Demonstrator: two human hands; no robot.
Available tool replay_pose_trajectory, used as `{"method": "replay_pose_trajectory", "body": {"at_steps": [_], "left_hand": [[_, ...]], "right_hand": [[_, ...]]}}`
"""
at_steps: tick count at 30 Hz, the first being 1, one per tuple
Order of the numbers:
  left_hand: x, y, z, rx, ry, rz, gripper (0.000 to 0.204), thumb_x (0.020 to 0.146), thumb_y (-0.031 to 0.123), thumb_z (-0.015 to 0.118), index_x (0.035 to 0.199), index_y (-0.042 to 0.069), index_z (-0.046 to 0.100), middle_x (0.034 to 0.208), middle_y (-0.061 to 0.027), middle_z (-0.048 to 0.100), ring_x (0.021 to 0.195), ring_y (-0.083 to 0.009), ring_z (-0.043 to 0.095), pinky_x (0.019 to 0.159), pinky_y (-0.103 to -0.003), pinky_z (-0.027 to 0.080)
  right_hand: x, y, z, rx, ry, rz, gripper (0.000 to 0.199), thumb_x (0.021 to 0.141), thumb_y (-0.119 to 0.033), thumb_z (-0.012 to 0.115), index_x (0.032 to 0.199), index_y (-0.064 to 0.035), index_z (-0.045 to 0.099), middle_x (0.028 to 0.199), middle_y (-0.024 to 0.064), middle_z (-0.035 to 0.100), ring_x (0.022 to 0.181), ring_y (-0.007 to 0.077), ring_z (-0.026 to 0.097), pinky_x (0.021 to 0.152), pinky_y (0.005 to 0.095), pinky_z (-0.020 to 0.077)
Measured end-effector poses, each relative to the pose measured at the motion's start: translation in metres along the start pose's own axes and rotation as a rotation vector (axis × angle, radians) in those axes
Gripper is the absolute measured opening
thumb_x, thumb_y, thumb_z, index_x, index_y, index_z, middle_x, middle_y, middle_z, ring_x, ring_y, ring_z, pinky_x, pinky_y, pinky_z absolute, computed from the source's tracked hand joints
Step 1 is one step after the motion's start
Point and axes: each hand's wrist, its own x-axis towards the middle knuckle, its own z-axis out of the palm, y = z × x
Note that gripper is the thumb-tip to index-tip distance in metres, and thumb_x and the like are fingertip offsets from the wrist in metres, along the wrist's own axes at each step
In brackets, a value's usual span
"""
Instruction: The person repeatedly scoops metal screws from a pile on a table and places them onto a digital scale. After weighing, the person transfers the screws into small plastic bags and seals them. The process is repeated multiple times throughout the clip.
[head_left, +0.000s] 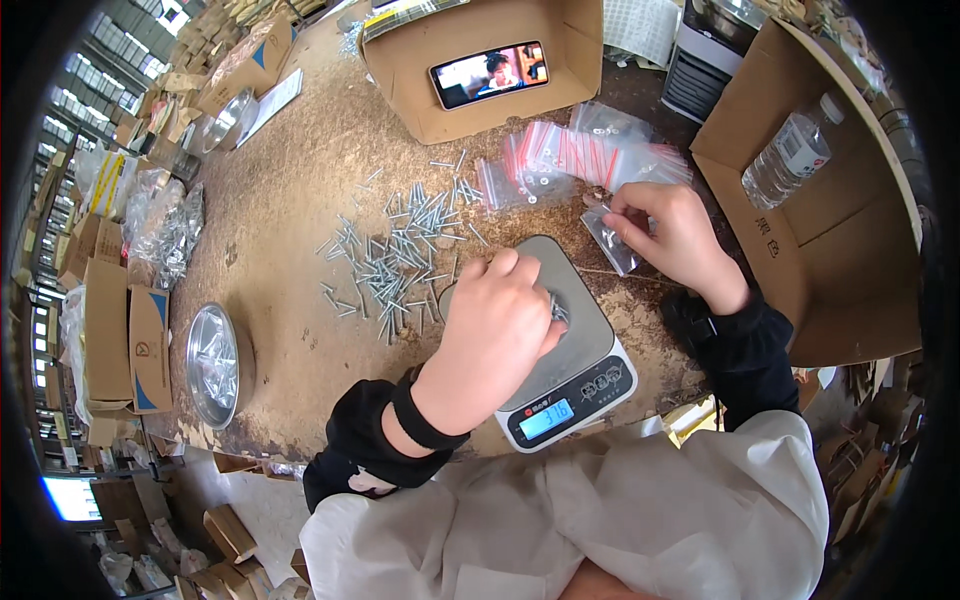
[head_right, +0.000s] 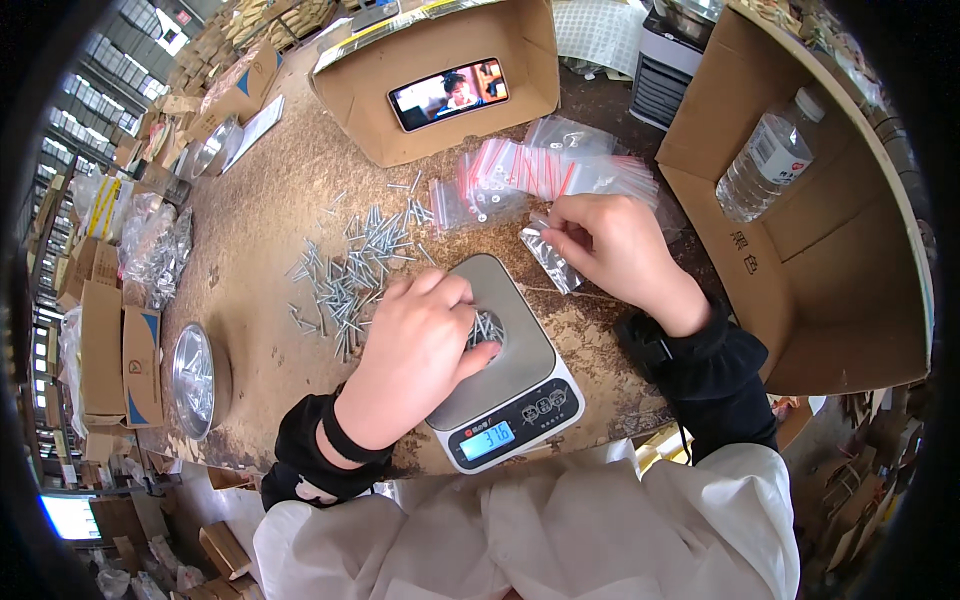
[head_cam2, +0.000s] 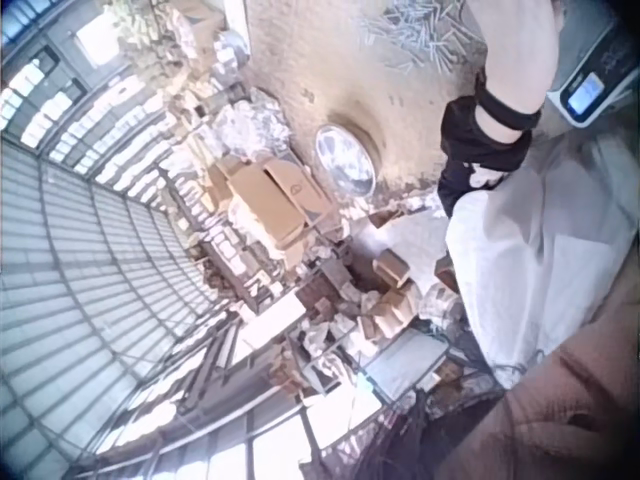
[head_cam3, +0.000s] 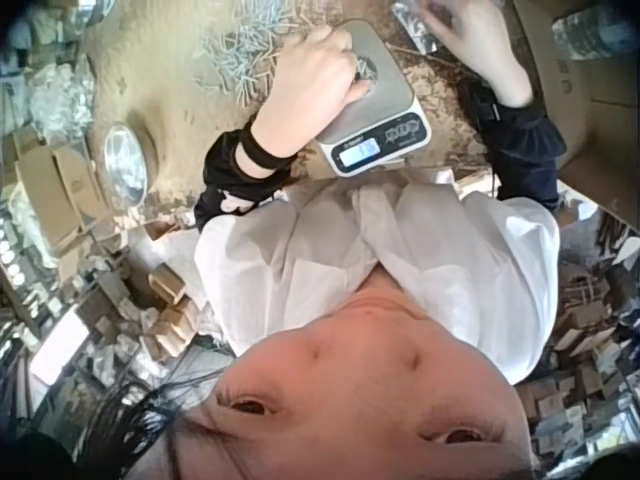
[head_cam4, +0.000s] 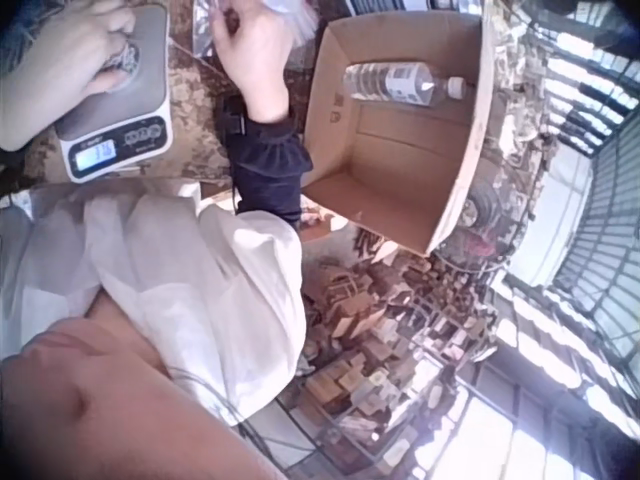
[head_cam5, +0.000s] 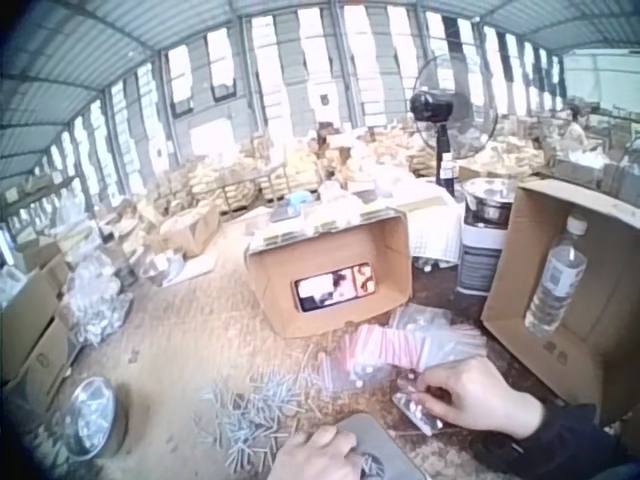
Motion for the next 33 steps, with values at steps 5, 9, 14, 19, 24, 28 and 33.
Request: {"method": "replay_pose_trajectory", "body": {"at_steps": [5, 9, 14, 19, 24, 28, 33], "left_hand": [[-0.003, -0.005, -0.001, -0.073, 0.023, 0.044, 0.012, 0.072, 0.014, 0.074, 0.079, 0.005, 0.069, 0.091, -0.0031, 0.062, 0.096, -0.0229, 0.057, 0.086, -0.038, 0.045], [-0.005, -0.01, -0.004, -0.092, 0.028, 0.074, 0.009, 0.073, 0.012, 0.074, 0.08, 0.007, 0.07, 0.094, -0.0019, 0.064, 0.099, -0.0241, 0.058, 0.088, -0.038, 0.045], [-0.008, -0.017, -0.016, -0.174, 0.072, 0.097, 0.01, 0.075, 0.013, 0.073, 0.08, 0.006, 0.068, 0.096, -0.0025, 0.065, 0.1, -0.0253, 0.059, 0.091, -0.04, 0.044], [-0.01, -0.024, -0.022, -0.215, 0.04, 0.122, 0.012, 0.076, 0.014, 0.074, 0.081, 0.005, 0.067, 0.097, -0.003, 0.066, 0.101, -0.0252, 0.06, 0.093, -0.04, 0.043], [-0.014, -0.028, -0.038, -0.253, 0.122, 0.115, 0.014, 0.077, 0.014, 0.075, 0.082, 0.004, 0.067, 0.097, -0.0045, 0.068, 0.099, -0.0271, 0.061, 0.093, -0.041, 0.043], [-0.021, -0.052, -0.051, -0.268, 0.248, 0.072, 0.015, 0.08, 0.013, 0.075, 0.086, 0.002, 0.068, 0.091, -0.0091, 0.069, 0.088, -0.0288, 0.064, 0.084, -0.039, 0.048], [-0.029, -0.11, -0.048, -0.248, 0.232, -0.261, 0.016, 0.081, 0.012, 0.076, 0.087, -0.002, 0.07, 0.08, -0.0123, 0.068, 0.074, -0.0236, 0.064, 0.068, -0.032, 0.048]], "right_hand": [[-0.002, 0.002, 0.002, -0.021, 0.029, -0.062, 0.016, 0.083, -0.017, 0.074, 0.079, -0.0051, 0.064, 0.061, 0.011, 0.06, 0.055, 0.0294, 0.06, 0.051, 0.0388, 0.044], [-0.001, -0.002, -0.001, -0.012, -0.022, -0.032, 0.015, 0.083, -0.015, 0.074, 0.08, -0.0039, 0.064, 0.064, 0.0121, 0.061, 0.058, 0.0297, 0.061, 0.053, 0.0379, 0.0453], [-0.001, -0.003, -0.004, -0.025, -0.079, 0.003, 0.014, 0.083, -0.012, 0.073, 0.084, -0.0011, 0.064, 0.071, 0.0145, 0.063, 0.063, 0.0303, 0.064, 0.058, 0.0365, 0.0479], [-0.001, 0.001, 0.0, -0.014, -0.005, -0.052, 0.014, 0.083, -0.016, 0.073, 0.082, -0.0053, 0.065, 0.064, 0.0111, 0.061, 0.057, 0.0288, 0.061, 0.053, 0.0379, 0.045], [-0.001, 0.003, 0.001, -0.019, -0.001, -0.053, 0.013, 0.084, -0.016, 0.073, 0.083, -0.0052, 0.065, 0.064, 0.0109, 0.061, 0.058, 0.028, 0.061, 0.053, 0.0373, 0.045], [-0.002, 0.006, 0.001, -0.02, 0.014, -0.06, 0.014, 0.084, -0.016, 0.073, 0.083, -0.0051, 0.065, 0.064, 0.0106, 0.061, 0.057, 0.0274, 0.06, 0.053, 0.0366, 0.0447], [-0.001, 0.006, 0.001, -0.04, 0.03, -0.085, 0.015, 0.084, -0.016, 0.073, 0.083, -0.0042, 0.064, 0.066, 0.0104, 0.061, 0.057, 0.026, 0.06, 0.054, 0.0352, 0.0447]]}}
